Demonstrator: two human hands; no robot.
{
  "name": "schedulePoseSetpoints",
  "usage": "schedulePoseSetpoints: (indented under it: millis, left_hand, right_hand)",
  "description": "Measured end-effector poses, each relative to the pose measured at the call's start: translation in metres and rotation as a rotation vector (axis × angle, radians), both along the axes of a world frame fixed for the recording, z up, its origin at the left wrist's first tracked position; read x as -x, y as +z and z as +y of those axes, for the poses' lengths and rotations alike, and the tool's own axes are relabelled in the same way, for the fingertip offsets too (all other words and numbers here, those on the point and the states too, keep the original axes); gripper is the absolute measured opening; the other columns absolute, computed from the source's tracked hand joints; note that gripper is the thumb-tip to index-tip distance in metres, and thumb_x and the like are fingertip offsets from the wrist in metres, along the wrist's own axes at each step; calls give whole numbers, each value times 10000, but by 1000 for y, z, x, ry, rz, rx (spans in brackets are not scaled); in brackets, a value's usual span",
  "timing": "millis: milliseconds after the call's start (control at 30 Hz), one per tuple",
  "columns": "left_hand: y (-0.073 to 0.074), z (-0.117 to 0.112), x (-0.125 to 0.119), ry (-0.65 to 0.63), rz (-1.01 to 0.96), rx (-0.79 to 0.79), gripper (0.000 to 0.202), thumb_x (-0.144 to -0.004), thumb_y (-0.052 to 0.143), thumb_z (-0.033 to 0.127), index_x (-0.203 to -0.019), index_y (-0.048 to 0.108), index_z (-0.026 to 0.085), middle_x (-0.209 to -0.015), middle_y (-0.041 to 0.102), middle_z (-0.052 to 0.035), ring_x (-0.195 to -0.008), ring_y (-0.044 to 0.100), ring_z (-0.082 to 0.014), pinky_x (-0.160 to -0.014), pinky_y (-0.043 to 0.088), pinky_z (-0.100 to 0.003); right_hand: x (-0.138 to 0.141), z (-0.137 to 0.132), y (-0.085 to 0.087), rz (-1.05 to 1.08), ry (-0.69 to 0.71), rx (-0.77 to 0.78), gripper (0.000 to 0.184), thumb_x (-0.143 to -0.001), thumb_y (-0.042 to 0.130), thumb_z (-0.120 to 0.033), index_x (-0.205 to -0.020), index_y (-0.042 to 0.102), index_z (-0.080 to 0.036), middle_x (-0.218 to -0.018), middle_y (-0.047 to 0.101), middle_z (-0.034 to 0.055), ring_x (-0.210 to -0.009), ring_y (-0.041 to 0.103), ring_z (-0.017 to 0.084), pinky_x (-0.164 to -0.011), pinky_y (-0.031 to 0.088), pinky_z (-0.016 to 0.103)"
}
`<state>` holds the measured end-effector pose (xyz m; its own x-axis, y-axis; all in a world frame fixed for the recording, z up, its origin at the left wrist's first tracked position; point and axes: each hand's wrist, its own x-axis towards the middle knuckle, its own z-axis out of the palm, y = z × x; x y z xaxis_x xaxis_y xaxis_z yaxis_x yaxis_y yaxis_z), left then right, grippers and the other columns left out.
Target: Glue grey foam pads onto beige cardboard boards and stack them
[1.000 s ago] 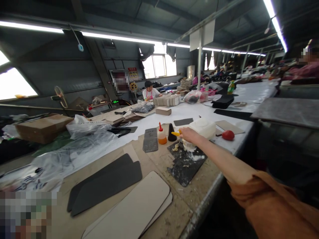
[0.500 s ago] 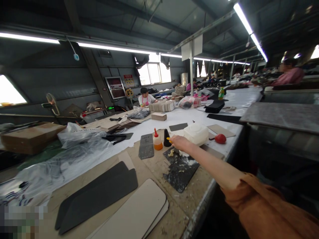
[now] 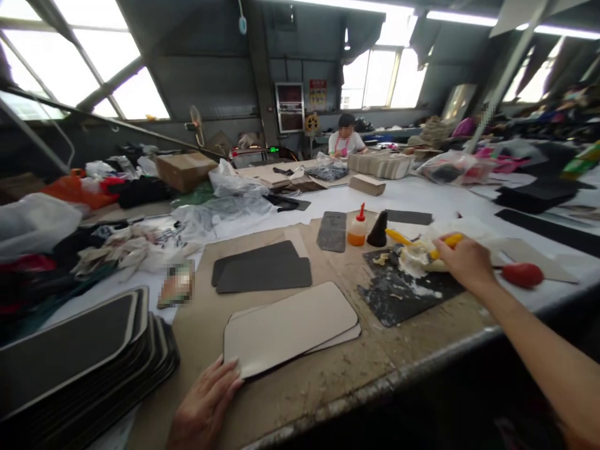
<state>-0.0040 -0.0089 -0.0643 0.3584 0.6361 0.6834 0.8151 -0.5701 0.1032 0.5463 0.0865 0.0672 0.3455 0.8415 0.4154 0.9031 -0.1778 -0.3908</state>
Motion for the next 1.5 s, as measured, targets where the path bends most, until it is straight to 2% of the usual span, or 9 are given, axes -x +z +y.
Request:
schedulePoseSetpoints:
  millis: [100, 200, 400, 567, 700, 800, 1033, 1300, 1500]
  left_hand:
    - [14, -2, -9, 27, -9, -51, 165, -879, 494, 267, -896, 648, 212, -924, 712, -22, -943, 650, -197, -806, 558, -341]
    - [24, -7, -17, 51, -13, -63, 155, -883, 484, 238, -864, 633, 201, -894, 713, -25, -921, 654, -217, -827, 546, -416]
    - [25, -24, -17, -21, -28, 42, 96, -857, 528, 184, -903, 612, 175, -945, 694, -48, -986, 630, -206, -891, 527, -417]
    - [23, -36, -5, -91, -107, 116, 150, -841, 524, 121, -963, 605, 150, -982, 669, -84, -1043, 602, -206, -887, 537, -380]
    - [22, -38, -1, -93, -156, 127, 161, -848, 496, 103, -947, 609, 160, -981, 666, -83, -1035, 606, -192, -872, 543, -345]
    - [22, -38, -1, -92, -175, 168, 157, -849, 496, 113, -937, 613, 168, -991, 662, -82, -1030, 608, -187, -886, 534, -346]
    - [26, -37, 1, -95, -192, 170, 193, -862, 464, 110, -944, 622, 184, -989, 663, -67, -1017, 614, -168, -905, 521, -315]
    - [4, -31, 12, -165, -95, 87, 190, -860, 479, 144, -985, 620, 169, -1025, 657, -88, -1051, 597, -183, -902, 509, -288]
    - [-5, -26, 18, -216, -26, 51, 191, -866, 486, 174, -1001, 621, 170, -1027, 659, -92, -1042, 602, -186, -898, 508, -285]
  right_hand:
    - [1, -23, -1, -75, -343, -59, 383, -793, 475, -584, -582, 529, -268, -470, 494, 140, -733, 620, 380, -586, 431, 478]
    - [42, -44, 4, 69, -388, -83, 426, -727, 496, -664, -548, 519, -279, -513, 533, 175, -830, 623, 395, -587, 446, 481]
    - [188, -61, -7, 841, 101, -182, 391, -591, 708, -592, -749, 620, -244, -873, 655, 110, -701, 655, 247, -687, 557, 422]
    - [301, -63, -25, 1024, 399, 41, 415, -620, 715, -557, -791, 633, -188, -774, 630, 43, -621, 641, 192, -598, 565, 350]
    - [357, -62, -37, 1086, 567, 144, 369, -676, 682, -538, -765, 624, -185, -750, 620, 23, -584, 621, 160, -568, 550, 304]
    - [362, -57, -41, 1021, 583, 172, 372, -684, 656, -569, -748, 613, -205, -739, 622, 22, -582, 613, 165, -561, 543, 308]
    - [311, -52, -34, 743, 340, 45, 383, -696, 625, -590, -763, 610, -214, -774, 623, 40, -617, 623, 188, -581, 529, 317]
    - [345, -44, -41, 878, 470, 94, 329, -736, 594, -541, -764, 591, -213, -747, 630, 31, -599, 622, 176, -586, 525, 301]
    - [271, -35, -40, 573, 168, 43, 307, -750, 546, -504, -786, 596, -203, -750, 662, 53, -617, 648, 207, -590, 499, 306]
